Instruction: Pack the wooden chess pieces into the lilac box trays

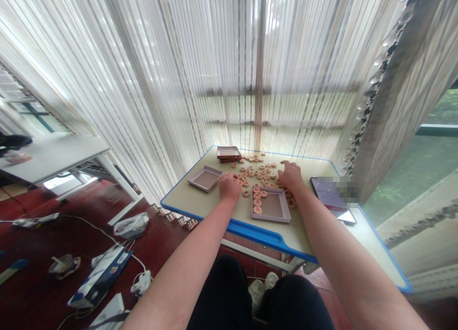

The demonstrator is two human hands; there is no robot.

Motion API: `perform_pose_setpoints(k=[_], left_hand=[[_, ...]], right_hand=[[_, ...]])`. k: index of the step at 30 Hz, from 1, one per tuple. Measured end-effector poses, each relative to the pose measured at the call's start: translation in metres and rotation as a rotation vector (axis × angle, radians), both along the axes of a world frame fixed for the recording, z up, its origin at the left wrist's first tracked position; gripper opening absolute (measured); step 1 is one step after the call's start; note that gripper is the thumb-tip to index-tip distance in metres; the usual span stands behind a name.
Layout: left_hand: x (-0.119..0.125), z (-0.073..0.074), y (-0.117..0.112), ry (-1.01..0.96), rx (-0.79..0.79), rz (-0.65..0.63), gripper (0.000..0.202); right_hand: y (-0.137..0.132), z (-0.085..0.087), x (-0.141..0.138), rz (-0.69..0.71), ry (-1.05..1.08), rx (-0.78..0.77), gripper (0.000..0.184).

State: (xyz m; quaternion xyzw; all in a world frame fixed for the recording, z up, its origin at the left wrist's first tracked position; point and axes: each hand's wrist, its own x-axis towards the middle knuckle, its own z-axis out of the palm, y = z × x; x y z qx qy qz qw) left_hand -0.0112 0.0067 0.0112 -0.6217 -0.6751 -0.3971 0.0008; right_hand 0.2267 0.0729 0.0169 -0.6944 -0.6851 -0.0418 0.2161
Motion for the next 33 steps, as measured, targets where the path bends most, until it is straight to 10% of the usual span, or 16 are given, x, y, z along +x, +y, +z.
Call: perform_pose_setpoints(k=[7,13,19,33], left_hand=[[0.002,0.024,0.042,0.064,-0.043,-0.075,0.028],[0.011,0.028,0.087,0.198,-0.08,-0.199,0.037],[0.007,0.02,0.09,0.349,-0.169,-0.242,0.039],[0.012,0.024,0.093,0.394,-0.234,-0.213,0.036]], right_hand=[[0.002,0.019,-0.012,0.12,0.056,0.017,0.036],[0.057,0.036,-0.039,0.25,-0.099,-0.093,0.035],[0.1,0.026,-0.04,0.303,-0.219,-0.194,0.025],[0.082,0.021,-0.039,0.315,0.003,-0.259,0.024]])
